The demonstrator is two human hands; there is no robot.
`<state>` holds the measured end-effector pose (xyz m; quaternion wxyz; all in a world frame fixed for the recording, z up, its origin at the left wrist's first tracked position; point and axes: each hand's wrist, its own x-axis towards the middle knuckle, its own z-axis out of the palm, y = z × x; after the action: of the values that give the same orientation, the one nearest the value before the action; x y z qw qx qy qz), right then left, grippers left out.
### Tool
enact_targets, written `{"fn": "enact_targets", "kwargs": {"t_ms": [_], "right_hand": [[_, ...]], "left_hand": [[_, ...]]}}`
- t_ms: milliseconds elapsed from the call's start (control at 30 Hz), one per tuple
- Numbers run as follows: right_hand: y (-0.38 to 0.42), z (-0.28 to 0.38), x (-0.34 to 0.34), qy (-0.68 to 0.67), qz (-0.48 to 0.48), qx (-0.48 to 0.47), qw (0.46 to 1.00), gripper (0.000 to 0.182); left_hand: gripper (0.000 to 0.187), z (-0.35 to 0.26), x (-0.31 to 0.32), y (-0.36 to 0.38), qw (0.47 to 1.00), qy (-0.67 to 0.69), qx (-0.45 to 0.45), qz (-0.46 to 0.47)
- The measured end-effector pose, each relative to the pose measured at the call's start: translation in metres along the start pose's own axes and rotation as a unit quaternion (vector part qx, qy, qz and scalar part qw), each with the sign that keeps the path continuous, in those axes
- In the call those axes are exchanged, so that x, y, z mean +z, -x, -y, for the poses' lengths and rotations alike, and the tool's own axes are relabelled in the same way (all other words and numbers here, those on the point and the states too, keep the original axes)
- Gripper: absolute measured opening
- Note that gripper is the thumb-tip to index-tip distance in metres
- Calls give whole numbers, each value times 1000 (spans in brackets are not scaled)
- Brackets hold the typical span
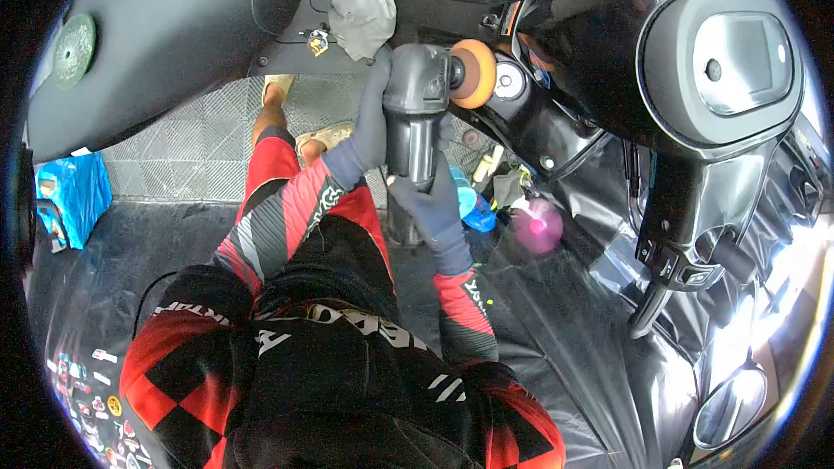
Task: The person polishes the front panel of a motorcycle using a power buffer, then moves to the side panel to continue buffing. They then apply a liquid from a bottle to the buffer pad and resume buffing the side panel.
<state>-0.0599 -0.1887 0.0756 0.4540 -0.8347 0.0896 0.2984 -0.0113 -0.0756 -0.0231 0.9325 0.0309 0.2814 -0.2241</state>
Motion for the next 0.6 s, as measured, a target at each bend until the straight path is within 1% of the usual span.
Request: {"fn": "enact_targets", "kwargs": {"t_ms": [33,67,133,167,200,267,300,333,400,433,467,533,567,600], "right_hand": [[1,-22,-11,-16,36,20,999,50],[2,-30,-19,-16,36,19,999,50],[11,-46,-37,-13,73,1,997,59],[14,-61,-53,47,106,51,992,69],[18,-75,-65,48,105,51,992,69],[21,-78,-75,-3,134,7,991,75],[23,-78,-81,-30,157,19,987,78],[24,-82,-84,-30,158,17,987,78],[28,-89,-89,-5,164,5,986,78],[28,-81,-85,-2,156,-8,988,75],[28,-79,-85,0,158,-10,987,75],[29,-77,-84,144,114,-79,980,75],[30,-74,-83,147,117,-79,979,75],[32,-71,-80,129,106,-63,984,72]], "left_hand": [[88,16,-19,-1,999,-10,9,30],[88,31,-28,-4,999,-11,10,31],[90,60,-36,1,998,-19,63,8],[67,67,-36,11,997,9,64,43],[67,74,-34,16,997,9,63,44],[72,91,-38,19,983,-96,139,68],[78,102,-47,12,976,-104,157,107],[78,103,-48,13,976,-105,159,107],[87,107,-50,17,973,-139,136,122],[82,109,-53,15,977,-114,121,134],[82,110,-57,12,977,-113,124,133],[74,110,-61,10,969,-157,142,124],[74,106,-56,14,970,-155,145,123],[69,101,-52,18,963,-178,168,116]]}}
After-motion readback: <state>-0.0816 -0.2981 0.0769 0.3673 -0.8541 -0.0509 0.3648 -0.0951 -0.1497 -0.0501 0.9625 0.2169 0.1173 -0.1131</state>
